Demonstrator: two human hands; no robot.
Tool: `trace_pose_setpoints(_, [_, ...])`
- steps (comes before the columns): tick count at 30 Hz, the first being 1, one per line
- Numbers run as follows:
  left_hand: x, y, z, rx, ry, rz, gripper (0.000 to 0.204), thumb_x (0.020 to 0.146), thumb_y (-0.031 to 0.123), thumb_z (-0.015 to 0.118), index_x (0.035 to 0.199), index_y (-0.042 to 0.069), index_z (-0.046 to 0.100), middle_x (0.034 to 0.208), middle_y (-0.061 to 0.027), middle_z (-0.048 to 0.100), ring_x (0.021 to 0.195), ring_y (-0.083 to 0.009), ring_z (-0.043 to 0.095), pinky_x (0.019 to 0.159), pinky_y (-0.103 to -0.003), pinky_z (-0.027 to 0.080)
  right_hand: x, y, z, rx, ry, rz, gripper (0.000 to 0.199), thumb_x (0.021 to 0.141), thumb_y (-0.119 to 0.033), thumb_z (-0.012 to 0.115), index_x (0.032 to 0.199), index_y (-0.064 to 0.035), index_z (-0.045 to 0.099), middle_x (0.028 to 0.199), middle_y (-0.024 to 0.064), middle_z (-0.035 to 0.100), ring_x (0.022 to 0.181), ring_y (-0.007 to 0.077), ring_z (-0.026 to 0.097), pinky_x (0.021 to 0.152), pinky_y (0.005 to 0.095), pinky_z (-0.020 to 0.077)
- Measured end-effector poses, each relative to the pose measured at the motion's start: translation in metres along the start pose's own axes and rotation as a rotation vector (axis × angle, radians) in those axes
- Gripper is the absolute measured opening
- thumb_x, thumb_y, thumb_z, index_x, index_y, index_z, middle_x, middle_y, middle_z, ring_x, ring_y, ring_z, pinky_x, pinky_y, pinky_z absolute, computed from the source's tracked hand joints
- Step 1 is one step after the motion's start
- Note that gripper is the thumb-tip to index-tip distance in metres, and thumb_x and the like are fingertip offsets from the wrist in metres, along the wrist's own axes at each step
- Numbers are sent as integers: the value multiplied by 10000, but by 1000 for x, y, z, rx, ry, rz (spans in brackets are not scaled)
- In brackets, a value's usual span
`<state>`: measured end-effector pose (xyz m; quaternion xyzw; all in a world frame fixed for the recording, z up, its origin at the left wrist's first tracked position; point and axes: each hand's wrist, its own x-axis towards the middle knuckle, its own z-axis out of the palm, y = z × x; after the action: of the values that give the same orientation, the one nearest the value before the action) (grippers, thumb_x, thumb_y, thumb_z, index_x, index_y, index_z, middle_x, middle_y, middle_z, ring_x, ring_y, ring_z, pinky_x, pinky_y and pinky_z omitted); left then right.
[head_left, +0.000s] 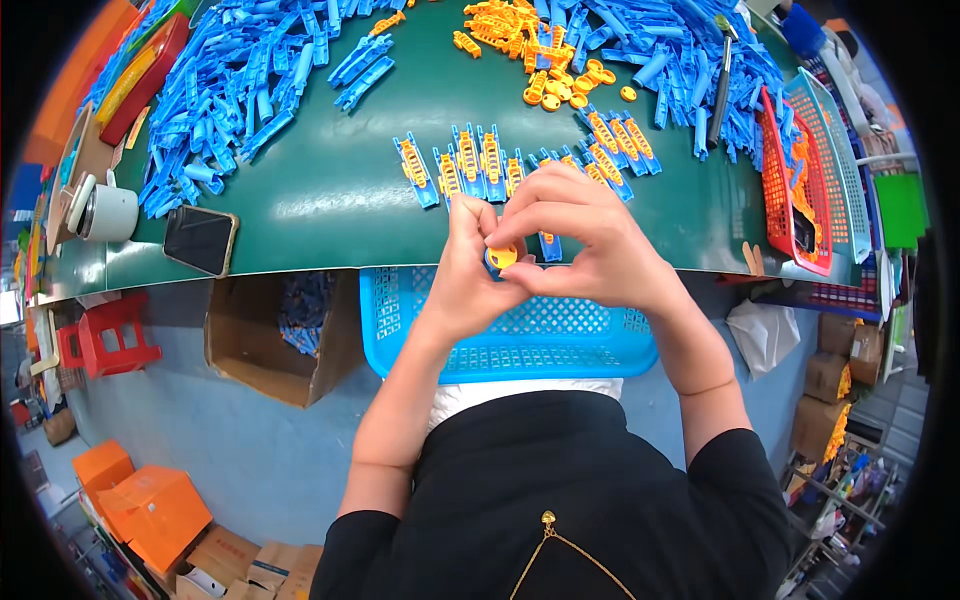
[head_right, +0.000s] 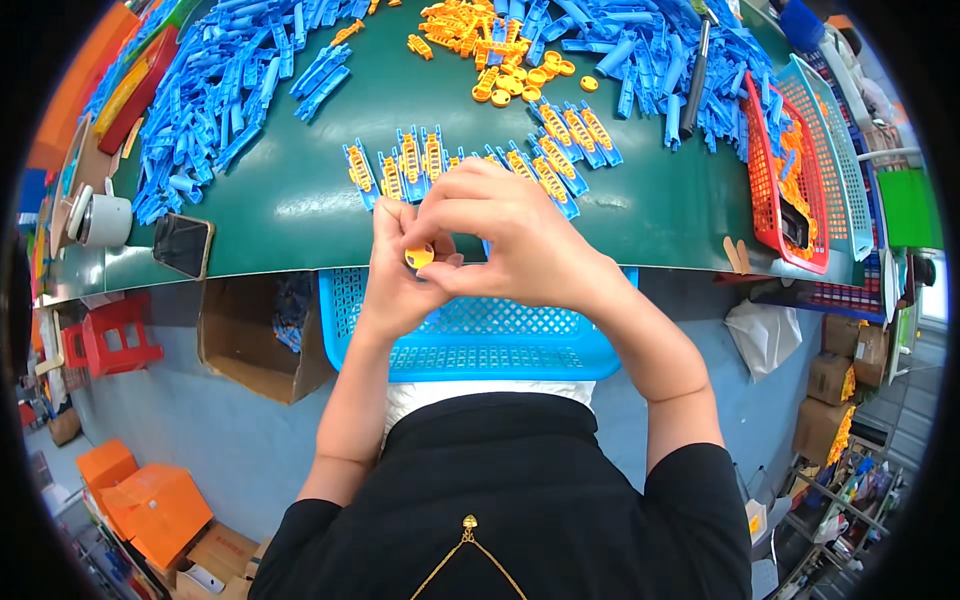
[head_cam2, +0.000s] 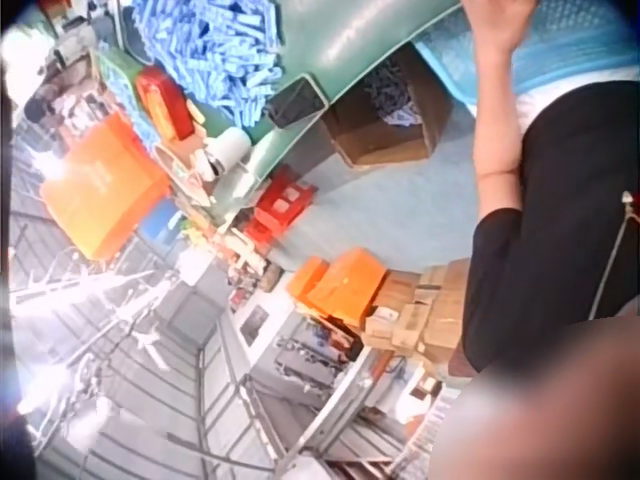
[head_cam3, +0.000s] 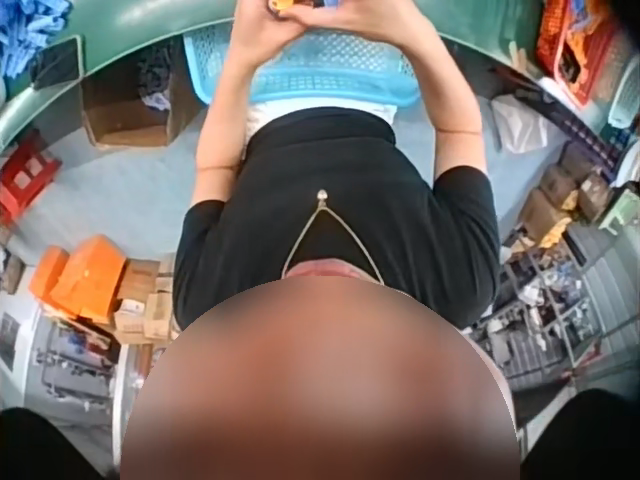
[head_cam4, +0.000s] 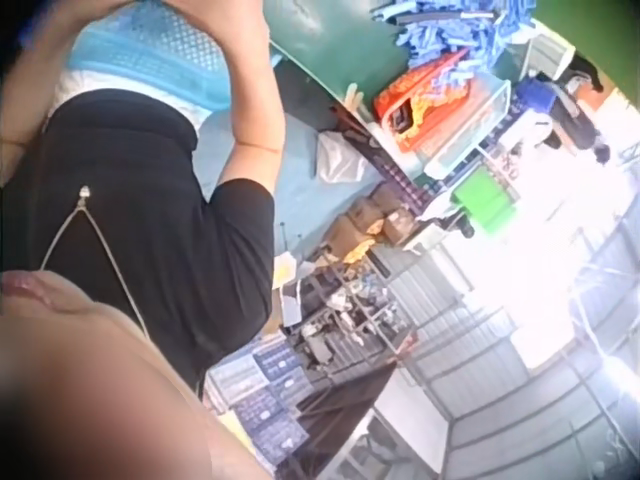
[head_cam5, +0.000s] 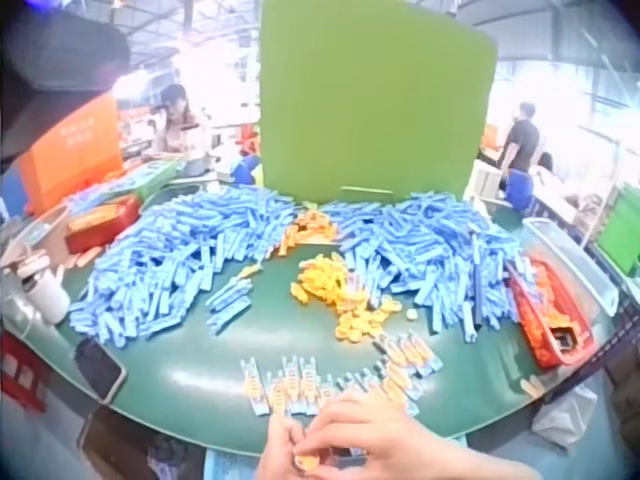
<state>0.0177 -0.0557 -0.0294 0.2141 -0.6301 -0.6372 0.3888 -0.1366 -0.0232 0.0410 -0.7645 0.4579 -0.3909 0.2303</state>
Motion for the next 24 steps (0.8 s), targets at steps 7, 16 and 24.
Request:
trace_pose_setpoints(7, [2, -1, -4, -100, -19, -100, 545, 626, -52, 707, 885, 100, 253, 819, -30, 390, 740, -98, 500, 644, -247, 451, 4, -1, 1, -44, -27, -40, 279, 571, -59, 740, 844, -75, 686, 821, 40, 602, 787, 211, 554, 699, 312, 430])
trace_pose_setpoints(16, [-7, 9, -1, -161, 11, -96, 508, 802, 482, 418, 920, -10, 471, 856, -88, 508, 795, -148, 487, 741, -270, 394, 2, 1, 3, -85, 42, -50, 274, 578, -72, 748, 844, -100, 688, 805, 18, 566, 815, 214, 511, 701, 318, 425])
trace_pose_setpoints(24, [-5, 1, 8, -75, 122, 9, 474, 848, 437, 359, 806, -18, 485, 737, -66, 470, 696, -132, 454, 620, -261, 360, -3, 4, 9, -42, 77, -15, 272, 588, -71, 750, 851, -117, 693, 763, 4, 528, 813, 200, 466, 706, 305, 404])
